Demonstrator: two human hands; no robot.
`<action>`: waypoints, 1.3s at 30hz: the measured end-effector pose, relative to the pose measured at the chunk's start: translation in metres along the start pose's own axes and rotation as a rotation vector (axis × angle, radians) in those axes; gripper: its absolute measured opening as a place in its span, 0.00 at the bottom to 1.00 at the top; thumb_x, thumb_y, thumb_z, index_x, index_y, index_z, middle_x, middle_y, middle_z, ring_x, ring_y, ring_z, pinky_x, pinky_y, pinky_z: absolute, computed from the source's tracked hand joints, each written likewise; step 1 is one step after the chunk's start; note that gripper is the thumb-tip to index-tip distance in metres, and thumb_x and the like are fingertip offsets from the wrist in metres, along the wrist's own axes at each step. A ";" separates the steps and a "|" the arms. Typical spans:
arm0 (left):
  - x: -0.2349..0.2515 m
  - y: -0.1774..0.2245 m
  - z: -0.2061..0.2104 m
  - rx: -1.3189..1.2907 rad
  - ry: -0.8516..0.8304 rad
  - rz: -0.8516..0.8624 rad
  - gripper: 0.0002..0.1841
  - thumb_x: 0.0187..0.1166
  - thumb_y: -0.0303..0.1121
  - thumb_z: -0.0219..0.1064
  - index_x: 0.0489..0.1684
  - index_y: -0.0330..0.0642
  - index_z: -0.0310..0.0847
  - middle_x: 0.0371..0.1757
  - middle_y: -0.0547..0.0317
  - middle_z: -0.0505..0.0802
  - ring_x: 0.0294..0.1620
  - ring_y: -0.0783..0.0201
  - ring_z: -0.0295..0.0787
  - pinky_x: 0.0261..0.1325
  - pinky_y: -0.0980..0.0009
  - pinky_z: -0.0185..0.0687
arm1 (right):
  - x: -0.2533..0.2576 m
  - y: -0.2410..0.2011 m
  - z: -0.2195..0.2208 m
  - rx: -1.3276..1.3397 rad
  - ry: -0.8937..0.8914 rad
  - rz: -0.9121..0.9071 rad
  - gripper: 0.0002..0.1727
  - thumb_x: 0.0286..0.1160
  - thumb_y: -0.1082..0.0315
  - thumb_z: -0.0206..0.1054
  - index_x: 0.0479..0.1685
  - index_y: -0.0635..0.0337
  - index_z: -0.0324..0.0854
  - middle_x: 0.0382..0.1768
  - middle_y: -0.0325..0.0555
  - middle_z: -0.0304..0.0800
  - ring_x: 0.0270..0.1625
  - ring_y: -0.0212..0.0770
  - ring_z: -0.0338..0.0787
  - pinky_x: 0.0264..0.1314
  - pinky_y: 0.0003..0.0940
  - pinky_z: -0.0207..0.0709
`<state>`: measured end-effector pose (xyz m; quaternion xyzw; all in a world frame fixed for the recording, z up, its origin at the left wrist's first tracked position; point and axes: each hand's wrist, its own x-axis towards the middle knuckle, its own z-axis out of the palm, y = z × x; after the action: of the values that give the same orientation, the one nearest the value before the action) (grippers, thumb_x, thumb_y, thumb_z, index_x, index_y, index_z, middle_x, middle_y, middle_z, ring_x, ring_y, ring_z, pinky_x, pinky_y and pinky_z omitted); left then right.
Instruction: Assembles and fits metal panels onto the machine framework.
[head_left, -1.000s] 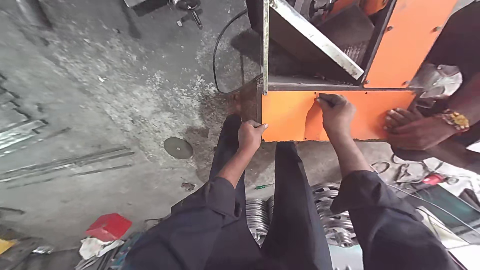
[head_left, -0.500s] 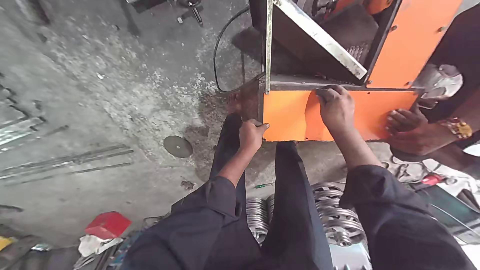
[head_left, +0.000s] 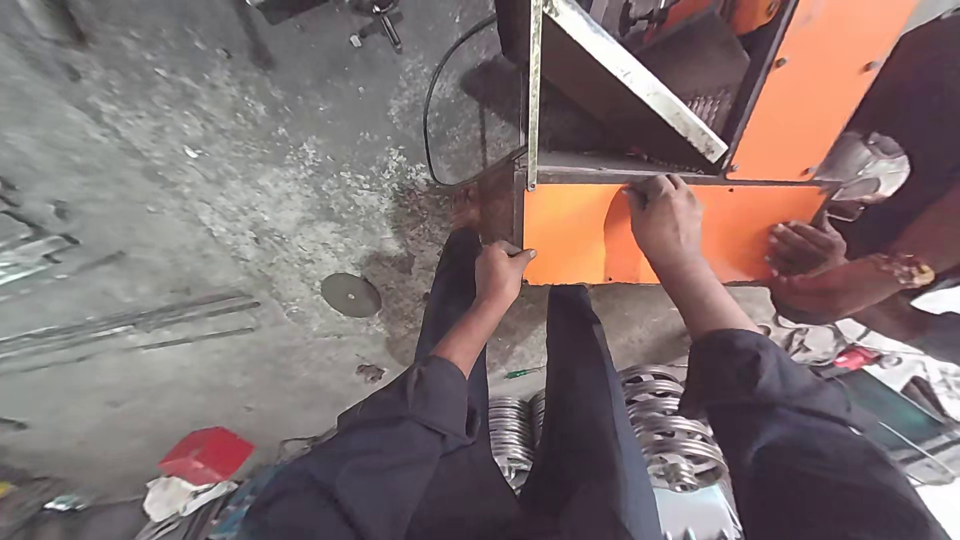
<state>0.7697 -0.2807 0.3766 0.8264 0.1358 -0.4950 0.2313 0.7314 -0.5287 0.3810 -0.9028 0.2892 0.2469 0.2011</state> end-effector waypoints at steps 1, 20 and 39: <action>0.000 0.000 0.000 -0.003 0.002 -0.004 0.17 0.74 0.47 0.79 0.39 0.40 0.91 0.37 0.48 0.92 0.39 0.51 0.89 0.47 0.47 0.84 | 0.000 0.000 0.001 -0.002 -0.004 0.009 0.18 0.88 0.57 0.61 0.54 0.63 0.87 0.56 0.64 0.90 0.65 0.64 0.88 0.68 0.61 0.80; 0.001 0.012 -0.010 0.144 -0.061 -0.019 0.19 0.77 0.50 0.75 0.42 0.41 0.91 0.40 0.46 0.94 0.44 0.47 0.91 0.50 0.41 0.85 | 0.007 -0.006 0.004 -0.259 -0.088 0.070 0.37 0.92 0.39 0.42 0.49 0.65 0.85 0.51 0.64 0.92 0.61 0.65 0.91 0.56 0.65 0.80; -0.012 0.016 -0.015 0.298 0.080 0.125 0.23 0.83 0.53 0.68 0.49 0.39 0.87 0.39 0.44 0.93 0.43 0.43 0.92 0.49 0.39 0.85 | 0.000 -0.017 0.001 -0.112 -0.231 0.274 0.42 0.93 0.38 0.31 0.43 0.62 0.86 0.44 0.62 0.93 0.56 0.63 0.93 0.50 0.66 0.81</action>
<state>0.7829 -0.2861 0.3970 0.8775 0.0185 -0.4610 0.1310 0.7413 -0.5156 0.3844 -0.8302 0.3704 0.3899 0.1470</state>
